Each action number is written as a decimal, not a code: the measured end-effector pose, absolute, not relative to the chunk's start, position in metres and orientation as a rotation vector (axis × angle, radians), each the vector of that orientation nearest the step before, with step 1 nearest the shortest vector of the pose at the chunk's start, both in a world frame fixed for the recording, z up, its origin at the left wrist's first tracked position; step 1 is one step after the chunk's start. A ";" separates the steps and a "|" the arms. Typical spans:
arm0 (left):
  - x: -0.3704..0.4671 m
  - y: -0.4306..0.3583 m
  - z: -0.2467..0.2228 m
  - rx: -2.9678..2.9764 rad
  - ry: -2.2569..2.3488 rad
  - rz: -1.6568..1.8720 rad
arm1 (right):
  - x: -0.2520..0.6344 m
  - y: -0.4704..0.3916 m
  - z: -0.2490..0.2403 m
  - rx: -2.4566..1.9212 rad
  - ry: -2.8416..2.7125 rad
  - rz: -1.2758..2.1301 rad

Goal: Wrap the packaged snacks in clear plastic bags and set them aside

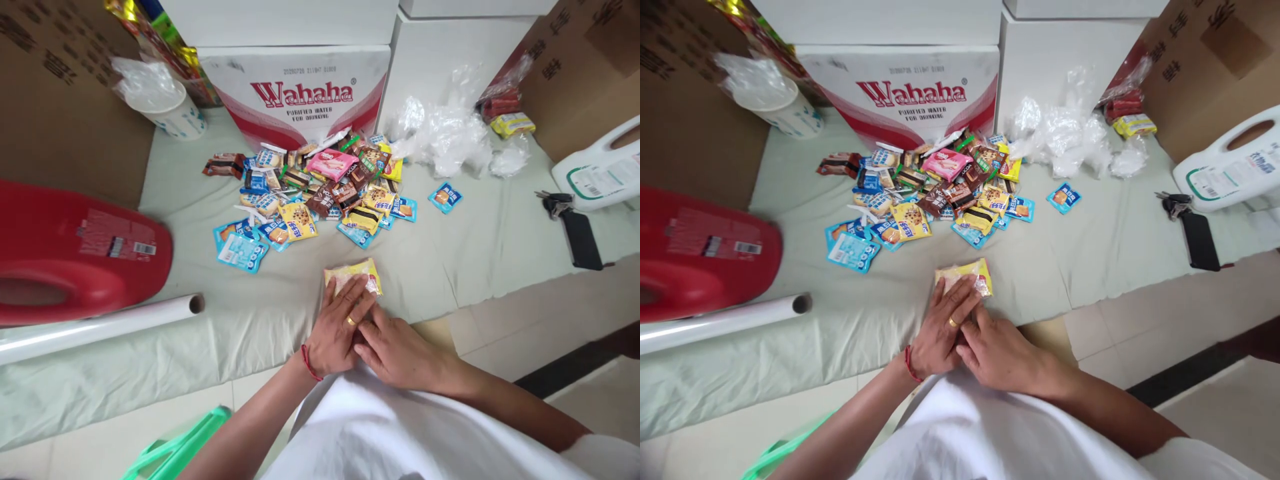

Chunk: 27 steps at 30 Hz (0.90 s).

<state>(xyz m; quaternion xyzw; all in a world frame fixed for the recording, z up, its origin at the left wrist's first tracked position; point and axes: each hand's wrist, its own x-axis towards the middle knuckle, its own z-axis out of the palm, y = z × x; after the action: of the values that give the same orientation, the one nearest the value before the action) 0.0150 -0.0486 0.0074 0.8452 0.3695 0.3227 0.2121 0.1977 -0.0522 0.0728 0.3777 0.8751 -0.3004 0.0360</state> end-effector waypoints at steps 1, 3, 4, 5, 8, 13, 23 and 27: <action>0.014 -0.049 0.007 2.377 1.046 0.881 | 0.201 -0.053 0.073 1.148 2.676 -1.013; 0.012 -0.048 0.006 2.426 1.088 0.833 | 0.208 -0.054 0.073 1.149 2.641 -1.237; 0.010 -0.047 0.005 2.436 1.106 0.798 | 0.211 -0.055 0.073 1.145 2.620 -1.367; 0.008 -0.046 0.004 2.436 1.119 0.762 | 0.215 -0.055 0.073 1.134 2.613 -1.497; 0.001 -0.042 0.000 2.418 1.155 0.694 | 0.228 -0.048 0.071 1.168 2.757 -1.718; -0.001 -0.040 -0.004 2.502 1.185 0.654 | 0.238 -0.012 0.053 1.380 3.095 -1.006; 0.000 -0.039 -0.009 2.700 1.280 0.611 | 0.218 0.005 0.027 1.421 2.896 -0.975; -0.005 -0.031 -0.008 2.752 1.228 0.597 | 0.225 0.008 0.028 1.455 2.922 -1.316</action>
<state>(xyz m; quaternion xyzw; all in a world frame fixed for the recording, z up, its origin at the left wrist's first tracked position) -0.0049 -0.0311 -0.0077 0.8953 0.3994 0.1943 0.0346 0.2250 0.0084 0.0283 0.4060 0.8155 -0.3673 -0.1880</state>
